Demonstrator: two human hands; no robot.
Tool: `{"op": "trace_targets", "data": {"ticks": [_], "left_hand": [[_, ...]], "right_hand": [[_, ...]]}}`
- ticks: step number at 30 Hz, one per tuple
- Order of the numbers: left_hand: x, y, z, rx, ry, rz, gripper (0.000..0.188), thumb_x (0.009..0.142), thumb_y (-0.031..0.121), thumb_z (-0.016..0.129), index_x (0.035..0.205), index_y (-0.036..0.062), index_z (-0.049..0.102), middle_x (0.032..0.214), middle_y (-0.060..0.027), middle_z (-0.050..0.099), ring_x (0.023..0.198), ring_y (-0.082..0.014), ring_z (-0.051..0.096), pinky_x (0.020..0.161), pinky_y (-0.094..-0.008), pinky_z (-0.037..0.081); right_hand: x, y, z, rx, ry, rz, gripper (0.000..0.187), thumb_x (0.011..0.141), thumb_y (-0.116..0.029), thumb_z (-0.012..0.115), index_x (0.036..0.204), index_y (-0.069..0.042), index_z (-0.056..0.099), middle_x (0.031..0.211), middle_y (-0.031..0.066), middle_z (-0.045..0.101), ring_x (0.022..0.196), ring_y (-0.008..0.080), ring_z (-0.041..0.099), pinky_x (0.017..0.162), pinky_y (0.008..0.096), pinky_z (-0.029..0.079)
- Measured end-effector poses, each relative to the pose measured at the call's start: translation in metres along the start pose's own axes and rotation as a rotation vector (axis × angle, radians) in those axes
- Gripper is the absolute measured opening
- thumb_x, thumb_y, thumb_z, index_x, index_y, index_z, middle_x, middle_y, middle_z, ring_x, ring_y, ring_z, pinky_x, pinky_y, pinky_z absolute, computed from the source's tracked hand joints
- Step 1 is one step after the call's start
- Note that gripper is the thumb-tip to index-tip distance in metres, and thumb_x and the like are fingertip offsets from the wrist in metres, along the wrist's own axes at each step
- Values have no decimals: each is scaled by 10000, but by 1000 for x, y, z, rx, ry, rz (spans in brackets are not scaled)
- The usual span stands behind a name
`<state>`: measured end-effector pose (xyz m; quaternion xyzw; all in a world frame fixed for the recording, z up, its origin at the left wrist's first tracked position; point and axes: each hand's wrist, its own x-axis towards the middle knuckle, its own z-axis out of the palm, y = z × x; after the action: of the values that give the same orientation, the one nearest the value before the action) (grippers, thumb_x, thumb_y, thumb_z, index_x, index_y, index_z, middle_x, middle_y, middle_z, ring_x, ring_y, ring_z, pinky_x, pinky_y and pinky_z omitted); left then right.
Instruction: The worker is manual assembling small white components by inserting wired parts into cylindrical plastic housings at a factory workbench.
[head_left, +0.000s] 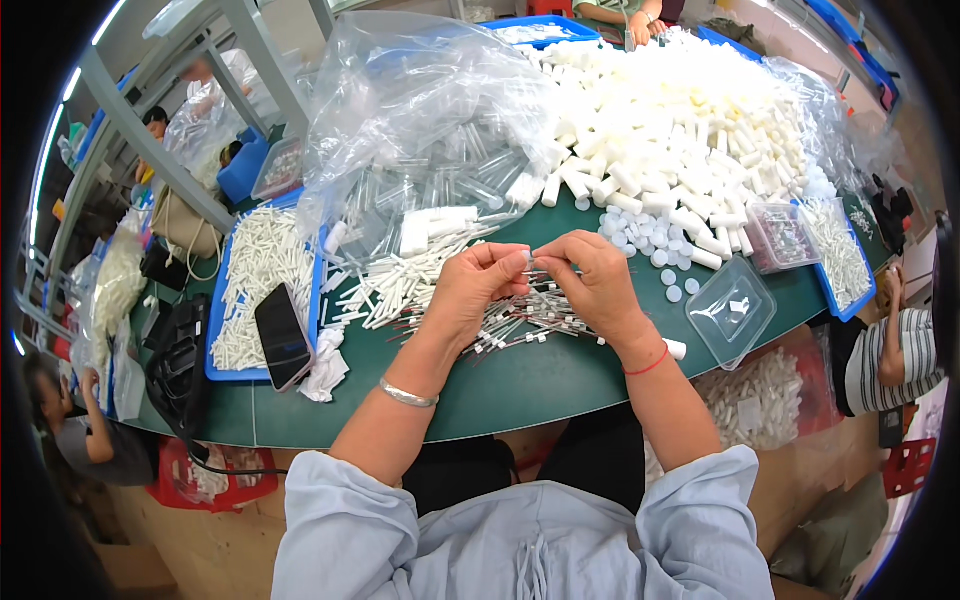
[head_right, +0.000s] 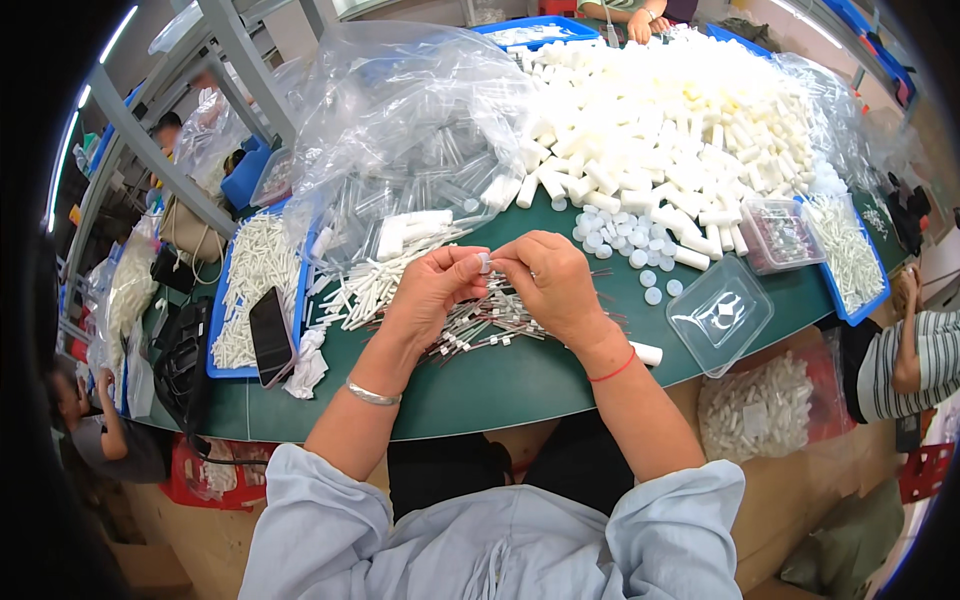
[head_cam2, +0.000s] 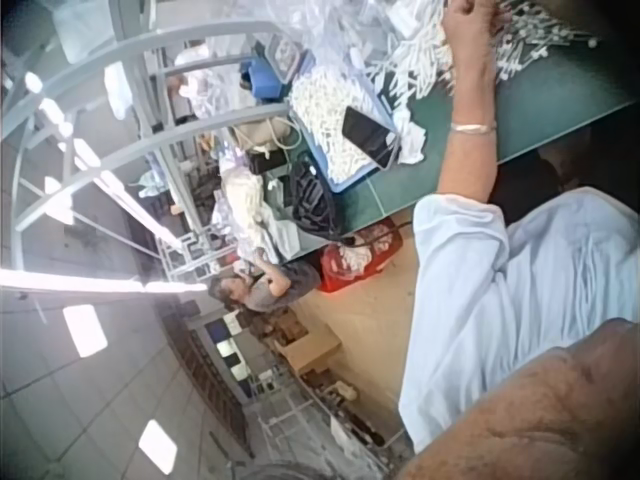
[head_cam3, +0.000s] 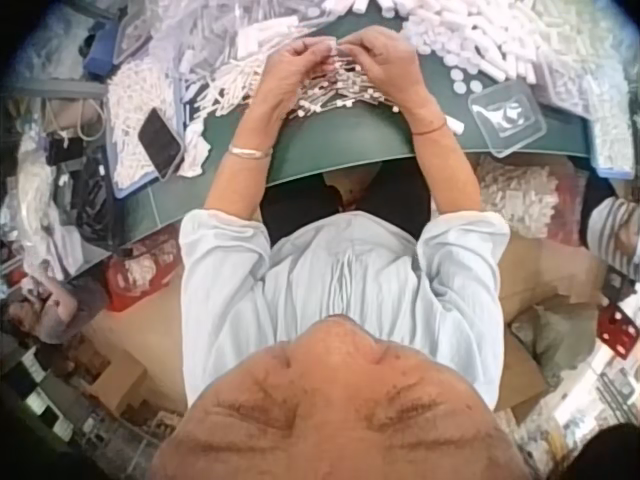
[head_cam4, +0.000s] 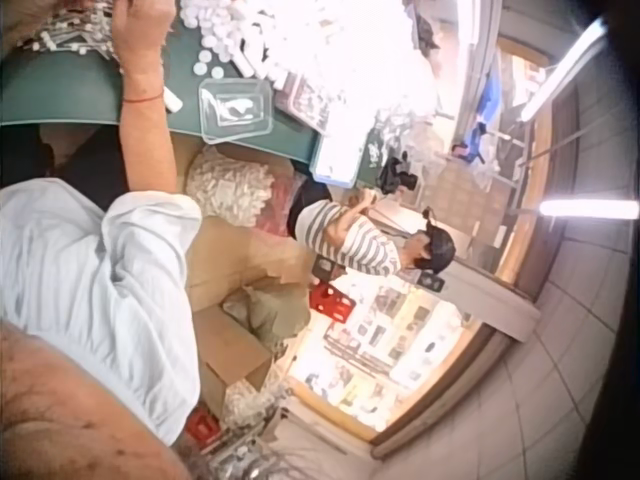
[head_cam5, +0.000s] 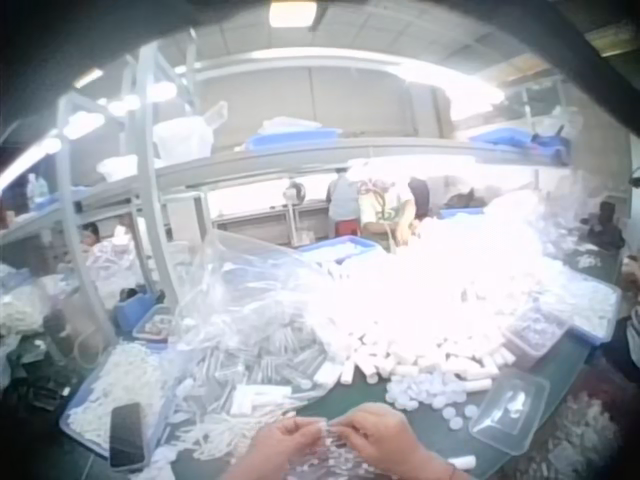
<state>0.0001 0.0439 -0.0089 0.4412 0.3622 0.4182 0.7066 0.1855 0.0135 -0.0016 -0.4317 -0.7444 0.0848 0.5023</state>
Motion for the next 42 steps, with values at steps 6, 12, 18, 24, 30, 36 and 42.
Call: {"op": "trace_targets", "data": {"ticks": [6, 12, 18, 24, 30, 36, 42], "left_hand": [[-5, -4, 18, 208, 73, 220, 208, 868, 80, 716, 1029, -40, 661, 889, -64, 673, 760, -108, 657, 703, -222, 550], [-3, -8, 16, 339, 76, 394, 179, 862, 60, 715, 1014, -27, 673, 890, -69, 679, 788, -103, 657, 702, -223, 533], [12, 5, 9, 470, 72, 398, 186, 896, 131, 690, 1026, -1, 685, 916, -50, 689, 826, -96, 632, 699, -248, 508], [76, 35, -26, 1305, 241, 941, 182, 837, 71, 653, 1013, 35, 682, 990, -127, 681, 925, -297, 624, 824, -377, 500], [118, 39, -53, 1741, -70, 881, 190, 819, 51, 639, 1008, 70, 656, 1085, -129, 632, 989, -322, 593, 869, -418, 480], [97, 37, 7, 1351, 206, 859, 103, 809, 95, 610, 906, 68, 626, 878, -139, 631, 828, -349, 620, 723, -439, 517], [94, 7, 78, 1322, -346, 867, 125, 811, 134, 671, 913, 65, 649, 925, -125, 667, 783, -312, 659, 663, -396, 520]], "right_hand": [[-3, -4, 1, 300, -44, 449, 97, 851, -97, 694, 854, 0, 695, 713, 48, 649, 628, 110, 557, 581, 267, 437], [3, 0, -5, 610, -133, 669, 149, 879, -124, 697, 883, 25, 697, 781, 27, 670, 717, 62, 576, 639, 207, 456], [5, 4, -8, 675, -94, 699, 162, 880, -136, 705, 881, 21, 665, 836, 56, 687, 750, 81, 598, 683, 216, 469], [11, 5, -19, 685, 163, 665, 142, 881, -129, 682, 893, 3, 629, 908, 105, 704, 783, 131, 645, 731, 255, 500], [15, 12, -29, 818, 412, 622, 198, 917, -188, 661, 924, 4, 614, 891, 107, 691, 740, 125, 632, 699, 252, 502], [11, 29, -41, 938, 657, 624, 232, 935, -262, 669, 941, -43, 593, 870, 85, 686, 718, 115, 639, 658, 241, 496], [15, 25, -46, 1012, 689, 556, 212, 941, -230, 657, 934, -29, 592, 968, 147, 704, 793, 168, 691, 676, 269, 526]]}}
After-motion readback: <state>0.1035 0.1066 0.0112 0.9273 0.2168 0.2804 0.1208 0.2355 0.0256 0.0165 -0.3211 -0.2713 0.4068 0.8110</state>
